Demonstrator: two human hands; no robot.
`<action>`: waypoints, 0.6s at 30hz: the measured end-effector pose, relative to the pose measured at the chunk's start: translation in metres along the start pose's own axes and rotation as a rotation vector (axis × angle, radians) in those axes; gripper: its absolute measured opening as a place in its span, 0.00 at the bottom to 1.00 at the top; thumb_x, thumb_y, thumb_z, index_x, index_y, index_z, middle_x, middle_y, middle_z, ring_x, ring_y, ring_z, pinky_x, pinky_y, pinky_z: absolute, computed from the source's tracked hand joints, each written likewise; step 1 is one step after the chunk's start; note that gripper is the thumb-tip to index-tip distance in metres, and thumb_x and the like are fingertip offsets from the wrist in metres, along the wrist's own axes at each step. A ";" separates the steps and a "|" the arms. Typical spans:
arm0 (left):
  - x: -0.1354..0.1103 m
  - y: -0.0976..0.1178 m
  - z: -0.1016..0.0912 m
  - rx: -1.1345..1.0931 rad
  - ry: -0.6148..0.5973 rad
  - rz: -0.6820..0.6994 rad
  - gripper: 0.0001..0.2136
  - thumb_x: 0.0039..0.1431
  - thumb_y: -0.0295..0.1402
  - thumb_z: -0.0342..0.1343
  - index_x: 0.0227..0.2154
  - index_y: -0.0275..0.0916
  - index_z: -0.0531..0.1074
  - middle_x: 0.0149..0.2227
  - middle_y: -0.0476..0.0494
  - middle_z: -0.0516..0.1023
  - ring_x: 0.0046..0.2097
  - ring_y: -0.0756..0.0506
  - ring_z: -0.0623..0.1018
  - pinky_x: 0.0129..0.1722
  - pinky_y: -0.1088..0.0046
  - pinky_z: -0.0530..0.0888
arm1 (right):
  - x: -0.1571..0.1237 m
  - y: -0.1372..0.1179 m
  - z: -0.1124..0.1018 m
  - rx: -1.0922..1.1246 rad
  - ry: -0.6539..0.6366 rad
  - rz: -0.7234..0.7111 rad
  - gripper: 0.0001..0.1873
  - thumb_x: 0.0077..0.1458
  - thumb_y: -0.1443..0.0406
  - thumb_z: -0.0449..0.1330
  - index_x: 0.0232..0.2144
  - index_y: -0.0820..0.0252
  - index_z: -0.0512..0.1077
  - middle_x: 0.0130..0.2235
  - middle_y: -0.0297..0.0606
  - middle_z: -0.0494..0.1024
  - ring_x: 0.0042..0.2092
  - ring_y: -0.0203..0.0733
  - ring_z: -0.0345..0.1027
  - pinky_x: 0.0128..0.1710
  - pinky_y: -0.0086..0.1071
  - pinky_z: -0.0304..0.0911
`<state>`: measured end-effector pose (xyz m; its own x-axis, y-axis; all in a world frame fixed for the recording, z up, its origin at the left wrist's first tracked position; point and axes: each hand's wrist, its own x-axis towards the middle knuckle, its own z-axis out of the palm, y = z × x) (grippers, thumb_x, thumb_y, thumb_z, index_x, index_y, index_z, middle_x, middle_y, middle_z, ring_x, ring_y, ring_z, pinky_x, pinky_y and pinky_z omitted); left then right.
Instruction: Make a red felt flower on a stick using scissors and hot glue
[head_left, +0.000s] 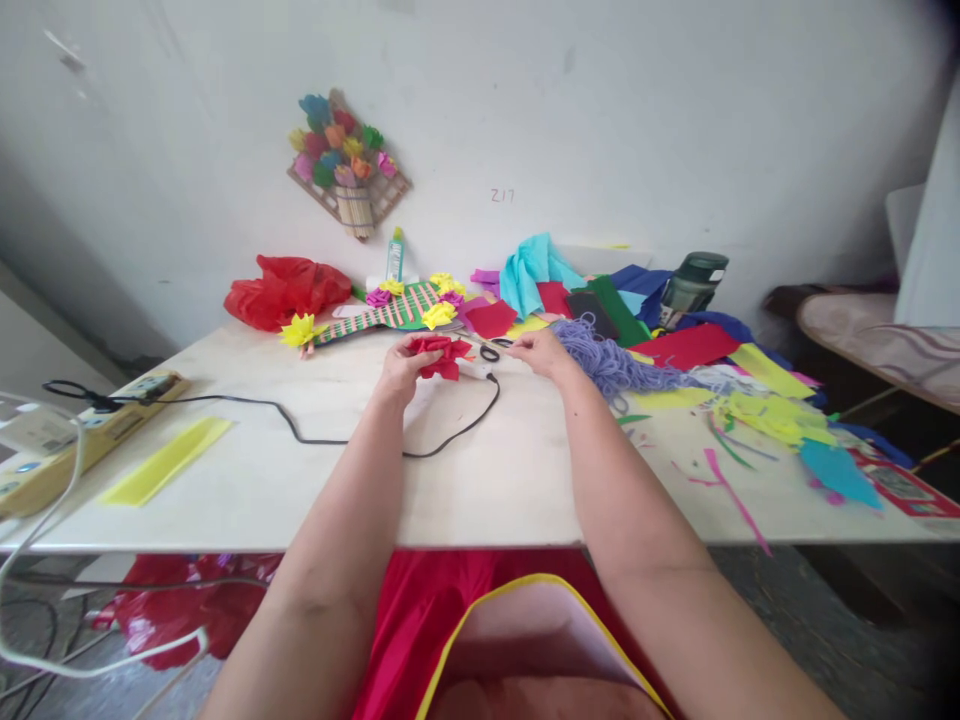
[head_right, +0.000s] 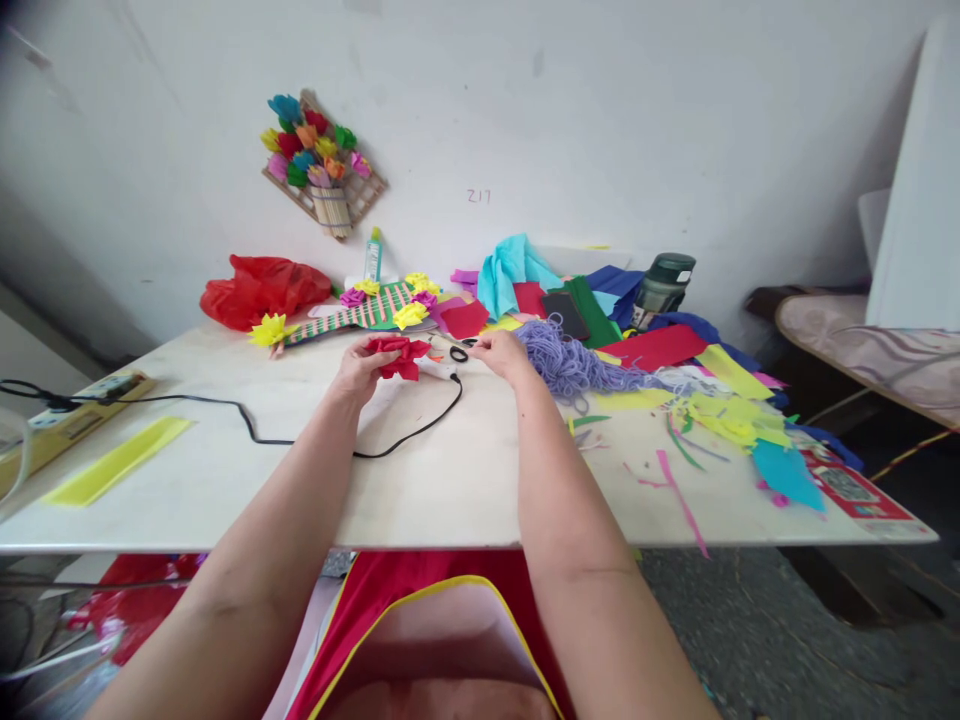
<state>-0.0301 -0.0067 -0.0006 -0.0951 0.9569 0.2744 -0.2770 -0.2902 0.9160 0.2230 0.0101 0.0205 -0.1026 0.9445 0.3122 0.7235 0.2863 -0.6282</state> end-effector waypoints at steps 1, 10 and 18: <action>0.001 -0.001 -0.001 0.005 0.004 0.003 0.21 0.26 0.31 0.72 0.31 0.38 0.79 0.29 0.46 0.81 0.27 0.48 0.76 0.21 0.76 0.66 | -0.001 0.001 0.000 -0.087 0.010 0.060 0.10 0.53 0.60 0.64 0.26 0.61 0.80 0.26 0.35 0.77 0.31 0.39 0.68 0.31 0.30 0.58; -0.001 0.001 0.002 0.057 -0.011 0.088 0.19 0.29 0.32 0.72 0.31 0.38 0.80 0.30 0.44 0.82 0.29 0.46 0.78 0.24 0.74 0.70 | -0.004 0.018 0.014 -0.437 -0.057 0.325 0.13 0.58 0.64 0.61 0.42 0.57 0.83 0.48 0.46 0.82 0.51 0.50 0.75 0.48 0.35 0.68; 0.000 0.004 0.002 0.107 0.037 0.143 0.18 0.29 0.32 0.71 0.30 0.37 0.79 0.32 0.43 0.82 0.35 0.43 0.81 0.33 0.70 0.75 | -0.010 -0.025 0.037 -0.437 0.013 -0.069 0.21 0.63 0.60 0.54 0.56 0.58 0.75 0.53 0.45 0.80 0.56 0.48 0.71 0.56 0.35 0.63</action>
<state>-0.0289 -0.0080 0.0036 -0.1619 0.9042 0.3952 -0.1545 -0.4188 0.8948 0.1802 -0.0009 0.0066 -0.1548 0.9226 0.3534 0.9363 0.2511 -0.2454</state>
